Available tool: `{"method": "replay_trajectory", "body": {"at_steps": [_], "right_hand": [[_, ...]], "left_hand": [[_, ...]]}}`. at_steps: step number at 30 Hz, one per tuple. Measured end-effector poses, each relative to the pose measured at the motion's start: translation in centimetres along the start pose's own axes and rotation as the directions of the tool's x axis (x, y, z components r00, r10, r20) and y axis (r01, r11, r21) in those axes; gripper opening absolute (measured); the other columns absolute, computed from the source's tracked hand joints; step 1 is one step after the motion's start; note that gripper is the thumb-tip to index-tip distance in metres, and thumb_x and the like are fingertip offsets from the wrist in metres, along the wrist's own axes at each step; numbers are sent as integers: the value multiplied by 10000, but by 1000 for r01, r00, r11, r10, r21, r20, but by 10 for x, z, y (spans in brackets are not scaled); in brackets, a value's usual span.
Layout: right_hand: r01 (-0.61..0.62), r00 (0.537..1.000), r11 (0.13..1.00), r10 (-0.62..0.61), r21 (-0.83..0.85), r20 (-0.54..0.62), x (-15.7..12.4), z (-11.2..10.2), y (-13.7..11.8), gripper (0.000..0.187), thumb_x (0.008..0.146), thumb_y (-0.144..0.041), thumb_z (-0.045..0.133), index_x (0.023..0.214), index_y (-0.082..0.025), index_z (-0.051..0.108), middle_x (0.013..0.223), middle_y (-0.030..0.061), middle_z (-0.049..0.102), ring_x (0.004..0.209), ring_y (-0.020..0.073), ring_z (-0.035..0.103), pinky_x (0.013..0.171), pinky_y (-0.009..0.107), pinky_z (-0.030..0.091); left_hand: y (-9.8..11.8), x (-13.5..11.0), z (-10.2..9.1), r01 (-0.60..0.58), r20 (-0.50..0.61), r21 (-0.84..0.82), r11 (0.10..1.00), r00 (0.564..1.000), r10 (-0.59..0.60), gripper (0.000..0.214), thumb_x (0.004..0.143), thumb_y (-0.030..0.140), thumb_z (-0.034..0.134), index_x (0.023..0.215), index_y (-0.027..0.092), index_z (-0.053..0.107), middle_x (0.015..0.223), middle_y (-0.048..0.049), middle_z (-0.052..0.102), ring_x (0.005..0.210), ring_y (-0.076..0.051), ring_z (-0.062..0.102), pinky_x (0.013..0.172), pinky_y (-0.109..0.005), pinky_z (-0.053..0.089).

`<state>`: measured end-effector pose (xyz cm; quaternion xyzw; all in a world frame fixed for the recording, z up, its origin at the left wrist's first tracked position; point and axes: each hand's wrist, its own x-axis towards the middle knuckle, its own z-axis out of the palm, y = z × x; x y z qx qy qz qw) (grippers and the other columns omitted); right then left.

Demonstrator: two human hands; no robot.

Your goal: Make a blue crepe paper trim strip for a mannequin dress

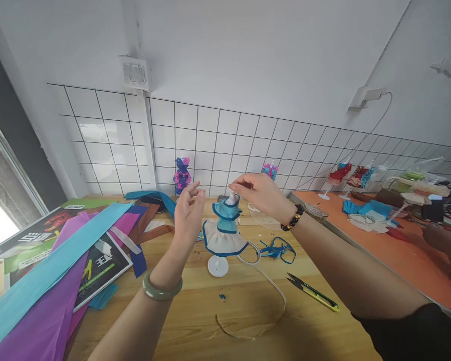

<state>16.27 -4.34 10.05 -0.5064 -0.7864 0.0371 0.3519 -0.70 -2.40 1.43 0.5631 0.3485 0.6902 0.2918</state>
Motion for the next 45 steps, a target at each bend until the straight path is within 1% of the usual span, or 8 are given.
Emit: {"method": "replay_trajectory", "body": {"at_steps": [6,13,19,29,33,38,42,45], "right_hand": [[68,995,997,-65,-37,78,6,-21,8,250,836,-332,475,861,-175,667,824,28,683,718,150,584,629,261,424],[99,994,983,-91,-152,59,7,-38,27,257,851,-326,445,912,-186,652,924,49,678,788,176,599,674,294,451],[114,992,980,-102,-164,81,10,-39,39,256,855,-302,437,951,-191,647,987,61,667,861,191,600,740,329,465],[126,988,983,-112,-136,109,12,-34,39,247,857,-279,436,956,-189,643,977,60,659,856,180,593,729,316,460],[130,986,985,-117,-112,117,9,-35,32,251,865,-276,427,964,-186,639,986,54,658,855,169,596,713,295,457],[133,985,989,-125,-65,121,4,-33,19,242,866,-289,439,957,-189,640,984,51,657,845,161,596,691,277,461],[138,982,990,-133,-32,132,0,-31,10,234,863,-294,446,964,-203,637,987,45,654,862,161,597,704,276,473],[130,983,991,-127,-13,130,-1,-32,6,219,859,-291,455,952,-213,636,986,38,657,880,161,599,731,278,479]], "left_hand": [[-2,2,0,-23,-11,41,999,1000,23,315,831,352,519,1116,222,557,1021,-62,622,1013,-189,551,889,-356,408],[-3,-4,3,-143,115,210,967,986,121,237,816,274,529,1038,218,593,996,-39,636,992,-180,558,892,-358,415],[-6,-8,7,-261,194,281,924,958,211,179,807,225,529,964,222,615,994,-34,637,996,-186,551,889,-371,429],[-10,-8,9,-333,250,306,892,932,262,216,800,164,531,989,224,617,1012,-41,652,987,-190,573,885,-375,446],[-11,-9,11,-448,314,346,824,883,348,248,801,129,527,1007,233,617,1012,-35,655,992,-190,561,881,-375,435],[-10,-10,10,-628,350,408,662,778,522,170,822,172,529,936,233,640,1010,-54,649,990,-213,547,856,-398,415],[-11,-13,7,-706,378,448,549,706,599,162,834,168,511,887,251,639,977,-39,662,1040,-229,534,883,-424,372],[-14,-14,5,-741,380,434,512,666,642,149,833,151,503,875,239,616,907,-33,668,1009,-219,556,862,-408,387]]}}
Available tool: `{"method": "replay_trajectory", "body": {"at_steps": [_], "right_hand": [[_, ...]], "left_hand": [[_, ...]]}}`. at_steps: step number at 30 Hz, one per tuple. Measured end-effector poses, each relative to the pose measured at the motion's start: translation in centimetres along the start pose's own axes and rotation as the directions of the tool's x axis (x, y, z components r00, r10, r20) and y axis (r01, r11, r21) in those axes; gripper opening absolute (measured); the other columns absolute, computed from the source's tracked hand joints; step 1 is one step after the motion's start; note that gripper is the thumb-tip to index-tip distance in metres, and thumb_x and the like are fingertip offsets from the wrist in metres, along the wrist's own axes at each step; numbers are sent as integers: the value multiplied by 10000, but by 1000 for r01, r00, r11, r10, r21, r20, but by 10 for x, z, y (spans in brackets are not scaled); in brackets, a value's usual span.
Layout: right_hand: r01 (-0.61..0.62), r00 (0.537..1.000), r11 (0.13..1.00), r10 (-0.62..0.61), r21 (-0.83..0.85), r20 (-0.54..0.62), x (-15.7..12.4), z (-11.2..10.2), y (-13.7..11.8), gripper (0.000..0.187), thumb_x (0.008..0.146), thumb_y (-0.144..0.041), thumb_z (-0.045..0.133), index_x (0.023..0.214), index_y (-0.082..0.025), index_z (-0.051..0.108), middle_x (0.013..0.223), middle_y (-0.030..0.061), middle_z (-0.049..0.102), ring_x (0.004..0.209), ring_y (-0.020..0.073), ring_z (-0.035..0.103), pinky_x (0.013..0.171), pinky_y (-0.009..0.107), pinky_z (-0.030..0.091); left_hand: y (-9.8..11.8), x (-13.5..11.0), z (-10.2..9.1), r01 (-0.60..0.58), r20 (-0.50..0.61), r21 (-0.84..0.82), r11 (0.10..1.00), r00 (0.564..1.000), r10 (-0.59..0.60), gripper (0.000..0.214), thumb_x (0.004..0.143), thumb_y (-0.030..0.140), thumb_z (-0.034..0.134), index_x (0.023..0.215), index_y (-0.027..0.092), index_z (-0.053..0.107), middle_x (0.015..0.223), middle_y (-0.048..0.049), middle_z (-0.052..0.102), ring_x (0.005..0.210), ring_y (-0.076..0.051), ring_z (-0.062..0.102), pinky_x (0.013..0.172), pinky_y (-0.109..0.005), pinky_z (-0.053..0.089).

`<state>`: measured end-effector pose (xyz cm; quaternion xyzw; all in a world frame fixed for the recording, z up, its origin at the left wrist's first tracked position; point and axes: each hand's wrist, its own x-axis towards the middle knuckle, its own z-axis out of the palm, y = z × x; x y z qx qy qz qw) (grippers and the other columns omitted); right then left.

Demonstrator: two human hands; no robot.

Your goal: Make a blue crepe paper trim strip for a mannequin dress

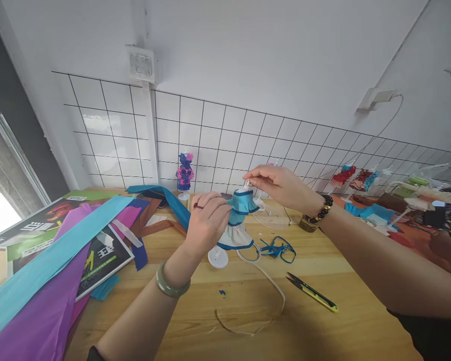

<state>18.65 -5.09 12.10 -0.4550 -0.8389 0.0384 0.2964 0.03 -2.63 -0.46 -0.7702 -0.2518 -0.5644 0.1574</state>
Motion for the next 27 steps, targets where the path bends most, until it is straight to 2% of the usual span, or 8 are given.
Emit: {"method": "replay_trajectory", "body": {"at_steps": [5,11,16,19,22,27], "right_hand": [[-55,998,998,55,17,-5,-1,-1,-1,218,854,-316,469,946,-215,639,973,35,669,859,162,611,728,283,484],[-52,999,998,52,19,-15,-4,-2,-2,220,858,-313,470,946,-212,644,971,29,672,855,152,610,742,274,481],[-66,997,998,67,24,-24,-4,-1,-2,229,856,-322,473,943,-202,648,957,33,674,826,153,610,714,273,486],[-56,998,998,57,34,-19,-3,0,-2,224,853,-317,475,937,-202,648,972,33,675,845,158,612,738,283,486],[-57,998,998,57,36,-17,-3,0,-2,227,852,-319,474,935,-203,651,976,35,679,860,169,615,747,296,489],[-53,998,998,53,33,-18,-4,-1,1,234,859,-313,467,949,-204,653,976,34,683,864,168,617,745,293,488]], "left_hand": [[-1,-5,6,-34,-12,-32,999,999,34,148,832,107,462,854,208,568,860,-58,657,881,-186,596,784,-362,434],[3,-5,12,71,-90,-141,988,992,-84,147,800,75,474,847,209,511,813,-37,645,803,-157,601,745,-320,466],[5,-2,8,119,-90,-125,985,987,-131,189,789,108,505,953,203,501,924,-74,627,903,-186,588,796,-348,475],[3,-1,7,100,-75,-127,987,991,-110,191,793,114,498,956,211,525,957,-75,625,953,-192,585,828,-361,474],[2,-2,9,71,-50,-154,986,996,-80,166,802,97,474,887,215,555,884,-50,648,903,-173,609,802,-338,485],[5,-2,10,168,-51,-202,965,982,-182,157,792,91,488,877,210,547,853,-37,658,834,-155,619,761,-308,492]]}}
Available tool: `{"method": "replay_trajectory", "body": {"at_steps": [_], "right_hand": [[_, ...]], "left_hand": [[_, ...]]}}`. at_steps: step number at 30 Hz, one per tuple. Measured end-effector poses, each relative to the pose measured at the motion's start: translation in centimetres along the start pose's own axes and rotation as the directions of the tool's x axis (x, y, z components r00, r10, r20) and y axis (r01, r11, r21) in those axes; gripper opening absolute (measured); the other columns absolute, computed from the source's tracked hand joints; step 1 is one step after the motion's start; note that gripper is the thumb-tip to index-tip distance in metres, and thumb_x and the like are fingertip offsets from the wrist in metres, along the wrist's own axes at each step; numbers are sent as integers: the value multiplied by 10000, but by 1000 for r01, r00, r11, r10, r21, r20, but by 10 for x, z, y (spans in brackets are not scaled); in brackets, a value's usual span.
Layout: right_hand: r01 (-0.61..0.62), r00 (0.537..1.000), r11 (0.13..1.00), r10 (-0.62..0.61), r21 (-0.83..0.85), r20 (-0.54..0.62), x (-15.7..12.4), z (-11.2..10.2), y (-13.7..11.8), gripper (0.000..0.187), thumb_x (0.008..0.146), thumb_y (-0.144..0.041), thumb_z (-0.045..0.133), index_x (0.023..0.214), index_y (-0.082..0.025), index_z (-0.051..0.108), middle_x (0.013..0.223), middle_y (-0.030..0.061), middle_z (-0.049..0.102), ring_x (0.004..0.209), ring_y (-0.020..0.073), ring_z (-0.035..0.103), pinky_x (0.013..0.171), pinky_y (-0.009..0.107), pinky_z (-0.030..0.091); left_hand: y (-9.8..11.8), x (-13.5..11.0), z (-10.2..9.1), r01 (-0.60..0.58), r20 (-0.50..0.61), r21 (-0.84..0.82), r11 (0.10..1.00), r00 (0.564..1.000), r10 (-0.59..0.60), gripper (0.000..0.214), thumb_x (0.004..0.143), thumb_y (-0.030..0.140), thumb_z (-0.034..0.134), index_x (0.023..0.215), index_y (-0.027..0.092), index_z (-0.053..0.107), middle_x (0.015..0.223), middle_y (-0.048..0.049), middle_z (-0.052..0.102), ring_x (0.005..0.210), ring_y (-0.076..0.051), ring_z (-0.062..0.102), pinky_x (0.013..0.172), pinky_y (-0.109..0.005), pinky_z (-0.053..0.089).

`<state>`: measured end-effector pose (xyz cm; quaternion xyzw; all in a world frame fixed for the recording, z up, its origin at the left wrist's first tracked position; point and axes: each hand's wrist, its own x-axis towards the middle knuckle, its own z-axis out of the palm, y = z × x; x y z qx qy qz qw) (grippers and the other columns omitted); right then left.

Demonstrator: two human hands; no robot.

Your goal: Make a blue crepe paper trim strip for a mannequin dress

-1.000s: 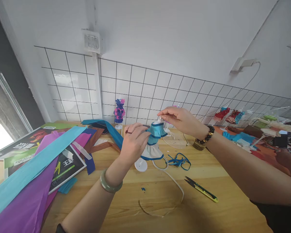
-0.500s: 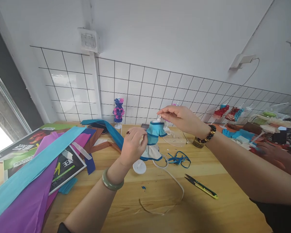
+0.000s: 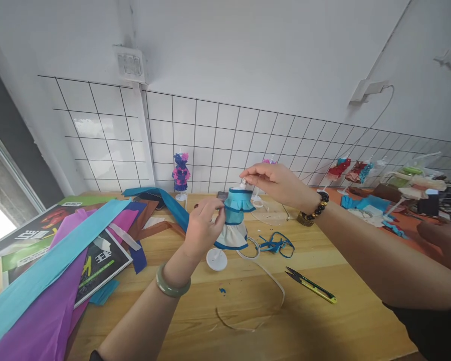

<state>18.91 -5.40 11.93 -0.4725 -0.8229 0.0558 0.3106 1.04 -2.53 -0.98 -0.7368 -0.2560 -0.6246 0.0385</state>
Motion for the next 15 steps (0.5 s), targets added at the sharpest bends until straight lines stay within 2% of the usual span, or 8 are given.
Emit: {"method": "replay_trajectory", "body": {"at_steps": [4,6,10,15], "right_hand": [[18,1000,1000,-18,-11,-4,-1,0,1,239,863,-303,462,957,-196,653,959,31,686,852,161,618,727,282,484],[18,1000,1000,-18,-16,6,-1,1,1,240,863,-297,459,958,-193,653,946,31,688,846,163,619,724,284,482],[9,1000,1000,-9,-13,3,-1,1,0,248,862,-308,460,962,-189,653,957,35,689,856,166,617,737,287,476],[1,1000,1000,-1,-25,-19,0,-1,-1,248,858,-312,467,944,-181,659,957,36,689,850,162,613,720,275,470]], "left_hand": [[1,1,-1,-50,30,8,999,998,50,201,784,90,502,952,198,527,973,-77,636,964,-178,586,835,-336,476],[0,2,-2,-85,27,33,996,996,84,186,791,83,487,923,205,534,931,-64,642,930,-171,593,815,-325,480],[-4,2,-2,-84,54,62,995,995,80,187,800,73,456,889,214,541,832,-35,648,817,-159,604,738,-300,482],[-3,4,-4,-92,61,103,990,994,86,277,764,57,478,995,209,502,970,-70,618,953,-196,568,835,-366,457]]}}
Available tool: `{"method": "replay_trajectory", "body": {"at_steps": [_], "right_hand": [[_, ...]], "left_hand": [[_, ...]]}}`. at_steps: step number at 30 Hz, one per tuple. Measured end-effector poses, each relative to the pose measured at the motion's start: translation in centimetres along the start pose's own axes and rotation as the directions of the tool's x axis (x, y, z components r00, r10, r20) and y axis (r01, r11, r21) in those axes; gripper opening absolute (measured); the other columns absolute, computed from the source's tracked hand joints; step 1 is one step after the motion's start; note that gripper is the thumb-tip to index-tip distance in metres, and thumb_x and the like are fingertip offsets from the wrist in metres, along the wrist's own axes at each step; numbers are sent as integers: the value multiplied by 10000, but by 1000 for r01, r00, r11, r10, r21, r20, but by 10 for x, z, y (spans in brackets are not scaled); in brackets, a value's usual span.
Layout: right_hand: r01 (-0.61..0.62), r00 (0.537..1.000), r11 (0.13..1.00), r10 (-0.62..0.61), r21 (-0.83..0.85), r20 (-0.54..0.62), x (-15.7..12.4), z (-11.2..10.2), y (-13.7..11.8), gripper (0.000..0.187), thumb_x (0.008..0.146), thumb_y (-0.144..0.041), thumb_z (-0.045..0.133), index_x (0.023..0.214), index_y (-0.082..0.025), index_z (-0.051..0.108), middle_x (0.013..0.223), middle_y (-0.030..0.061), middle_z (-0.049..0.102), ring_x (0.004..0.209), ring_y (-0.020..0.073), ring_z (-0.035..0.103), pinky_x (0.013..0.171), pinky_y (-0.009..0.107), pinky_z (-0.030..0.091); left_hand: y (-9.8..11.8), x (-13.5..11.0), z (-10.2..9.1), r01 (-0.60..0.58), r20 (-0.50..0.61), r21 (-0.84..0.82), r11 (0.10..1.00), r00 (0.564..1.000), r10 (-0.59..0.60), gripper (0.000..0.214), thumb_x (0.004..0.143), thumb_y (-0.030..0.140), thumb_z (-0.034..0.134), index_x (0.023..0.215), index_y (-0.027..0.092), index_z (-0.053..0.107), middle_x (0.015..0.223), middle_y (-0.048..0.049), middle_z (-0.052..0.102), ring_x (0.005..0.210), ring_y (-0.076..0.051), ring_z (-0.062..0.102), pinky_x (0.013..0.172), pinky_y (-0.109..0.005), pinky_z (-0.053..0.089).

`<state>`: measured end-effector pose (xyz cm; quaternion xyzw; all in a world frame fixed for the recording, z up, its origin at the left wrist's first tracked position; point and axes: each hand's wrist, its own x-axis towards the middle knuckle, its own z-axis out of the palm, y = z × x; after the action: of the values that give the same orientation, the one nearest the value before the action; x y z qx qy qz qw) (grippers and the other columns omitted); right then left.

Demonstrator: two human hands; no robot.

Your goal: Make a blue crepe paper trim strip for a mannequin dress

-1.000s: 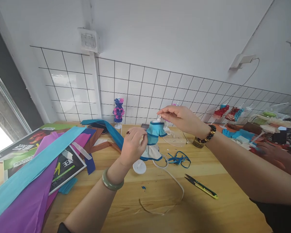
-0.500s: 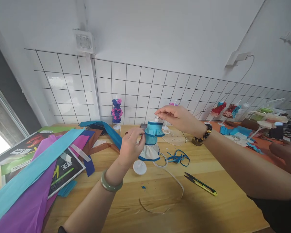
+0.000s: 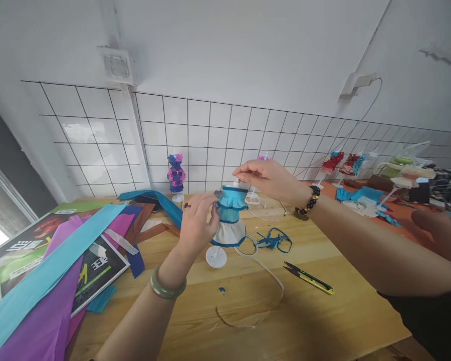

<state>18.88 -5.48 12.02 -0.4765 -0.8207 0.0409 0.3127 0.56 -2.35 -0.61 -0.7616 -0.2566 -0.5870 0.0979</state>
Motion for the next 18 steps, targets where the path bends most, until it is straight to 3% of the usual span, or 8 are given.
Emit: {"method": "replay_trajectory", "body": {"at_steps": [6,11,18], "right_hand": [[33,999,999,-33,31,-1,4,2,0,236,848,-292,477,899,-158,664,911,43,688,804,147,612,688,256,463],[53,999,995,-53,81,0,8,8,3,250,854,-320,475,890,-156,660,878,35,679,771,133,589,671,244,446],[53,999,993,-54,108,7,10,14,2,239,843,-325,495,873,-151,655,793,24,666,682,116,560,600,233,406]], "left_hand": [[9,4,-4,-88,-80,40,995,993,91,378,710,50,543,1048,202,469,1076,-103,557,1040,-231,524,879,-440,437],[13,5,-3,-161,-74,95,982,983,169,373,702,103,604,1039,216,493,1223,-123,485,1208,-305,402,937,-522,388],[15,6,-3,-232,-68,185,955,966,248,277,708,89,625,942,224,564,1209,-103,479,1213,-319,379,933,-527,391]]}}
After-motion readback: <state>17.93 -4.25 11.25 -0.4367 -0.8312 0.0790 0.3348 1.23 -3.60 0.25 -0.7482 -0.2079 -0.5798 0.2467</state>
